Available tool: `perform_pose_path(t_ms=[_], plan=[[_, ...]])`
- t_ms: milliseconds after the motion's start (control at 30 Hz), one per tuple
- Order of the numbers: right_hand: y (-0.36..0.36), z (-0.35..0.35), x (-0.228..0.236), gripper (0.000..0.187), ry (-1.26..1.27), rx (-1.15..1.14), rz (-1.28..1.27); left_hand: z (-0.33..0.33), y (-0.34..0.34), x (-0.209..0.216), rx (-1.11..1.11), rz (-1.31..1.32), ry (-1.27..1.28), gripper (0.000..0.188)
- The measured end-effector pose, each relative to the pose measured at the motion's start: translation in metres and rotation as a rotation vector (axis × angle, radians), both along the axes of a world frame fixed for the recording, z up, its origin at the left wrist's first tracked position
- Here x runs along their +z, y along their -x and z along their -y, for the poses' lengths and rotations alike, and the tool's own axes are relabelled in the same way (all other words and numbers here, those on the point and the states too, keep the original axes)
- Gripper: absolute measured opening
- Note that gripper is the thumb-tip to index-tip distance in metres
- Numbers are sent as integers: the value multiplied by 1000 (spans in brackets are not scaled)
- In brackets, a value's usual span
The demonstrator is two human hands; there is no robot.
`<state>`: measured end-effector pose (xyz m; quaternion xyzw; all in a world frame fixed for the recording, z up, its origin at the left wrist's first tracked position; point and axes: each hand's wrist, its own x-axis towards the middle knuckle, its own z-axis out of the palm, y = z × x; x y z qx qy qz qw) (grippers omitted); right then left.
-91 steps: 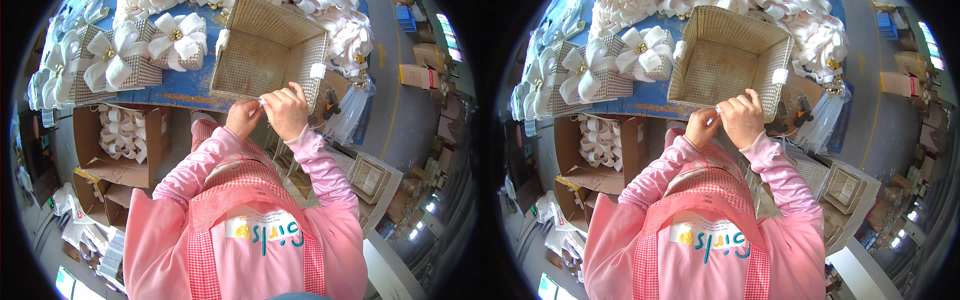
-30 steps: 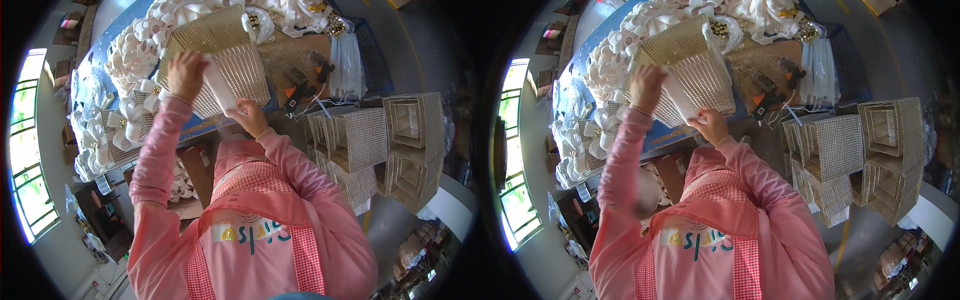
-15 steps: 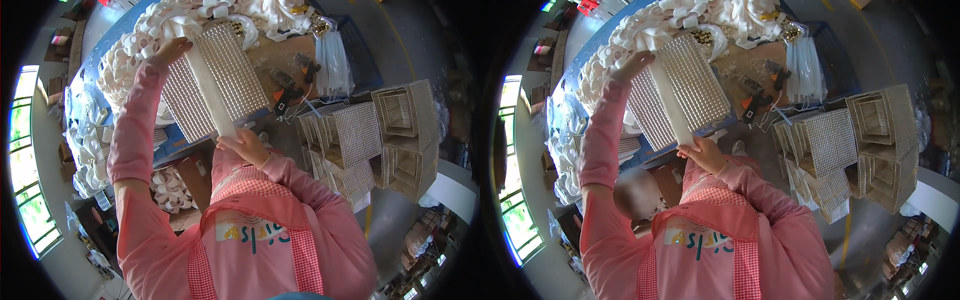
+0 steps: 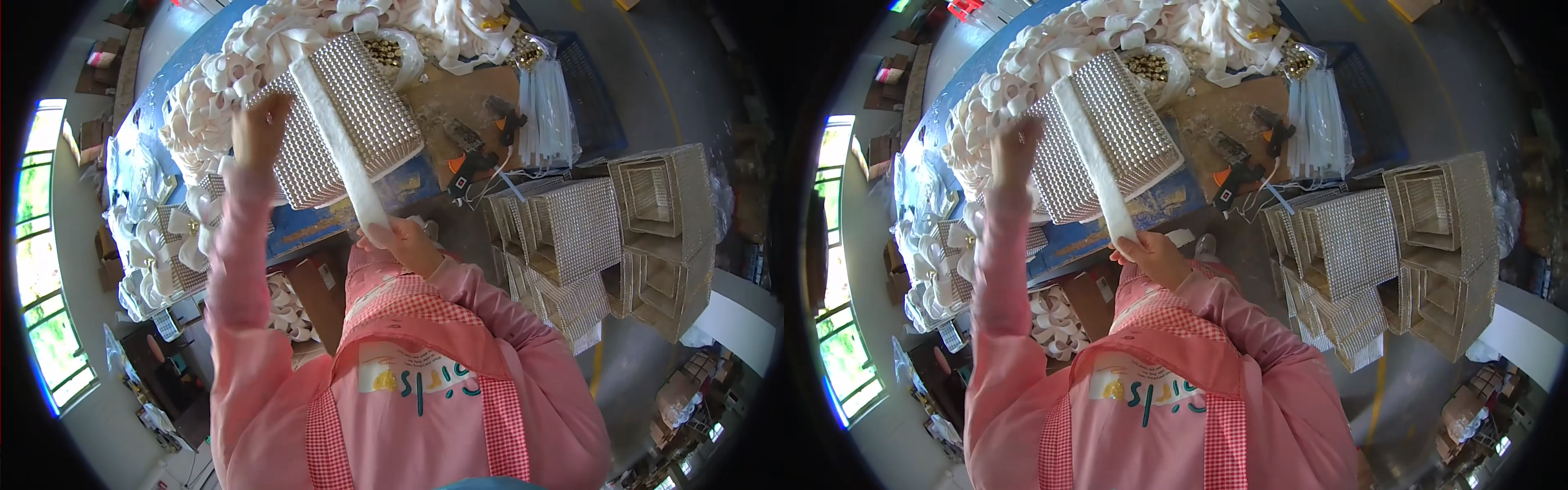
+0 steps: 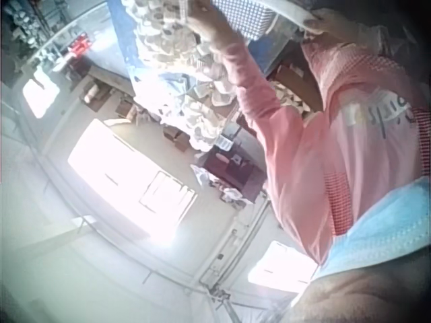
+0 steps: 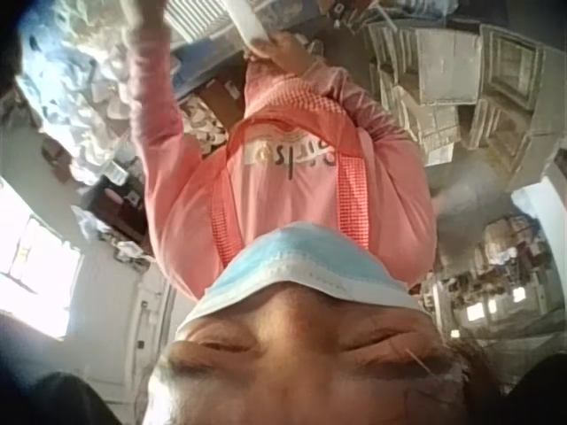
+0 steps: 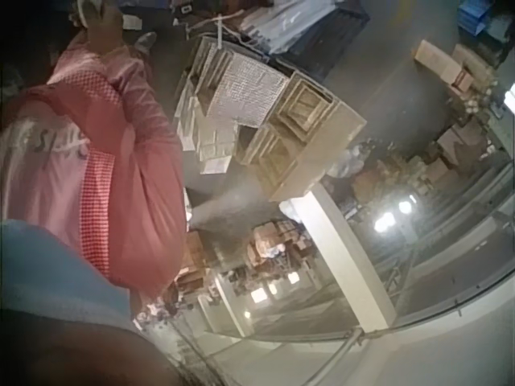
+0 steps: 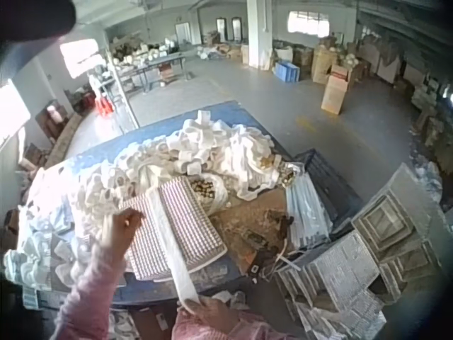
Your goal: Applying decorative fabric strips and bows to gift boxes using a hot glue gun.
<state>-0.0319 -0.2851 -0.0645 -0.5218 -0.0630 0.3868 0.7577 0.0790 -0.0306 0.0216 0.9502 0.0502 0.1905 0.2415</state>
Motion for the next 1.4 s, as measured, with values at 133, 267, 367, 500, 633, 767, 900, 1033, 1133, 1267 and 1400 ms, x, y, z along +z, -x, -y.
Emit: perform_pose_path(t_ms=[133, 267, 367, 500, 633, 767, 900, 1033, 1133, 1267, 1400], plan=[[-1, 4, 1, 34, -13, 81, -48, 63, 123, -23, 46, -617, 421, 41], [2, 4, -17, 32, 30, 169, -113, 90, 153, -85, 15, -595, 1328, 42], [-7, 15, -15, 32, 54, 196, -58, 99, 151, -88, 38, -430, 1462, 27], [-69, 49, -12, 23, 163, -26, 211, 82, 152, -66, 100, -270, 1425, 22], [-177, 67, -50, 23, 634, -298, 663, 85, 131, -39, 12, 59, 83, 13], [-248, 33, -86, 21, 827, -85, 901, 85, 119, -48, 4, -255, 80, 6], [-290, -25, -155, 24, 861, -56, 1284, 91, 125, -57, 29, -246, -72, 8], [-308, -65, -190, 21, 1112, 23, 1529, 94, 127, -70, 22, -90, -234, 16], [-347, -76, -234, 13, 1077, -179, 1334, 100, 136, -80, 17, -169, -194, 19], [-378, -100, -192, 16, 1086, -317, 926, 108, 158, -83, 73, -189, -194, 20], [-426, -86, -149, 26, 1078, -531, 659, 108, 153, -81, 57, -205, -179, 20]])
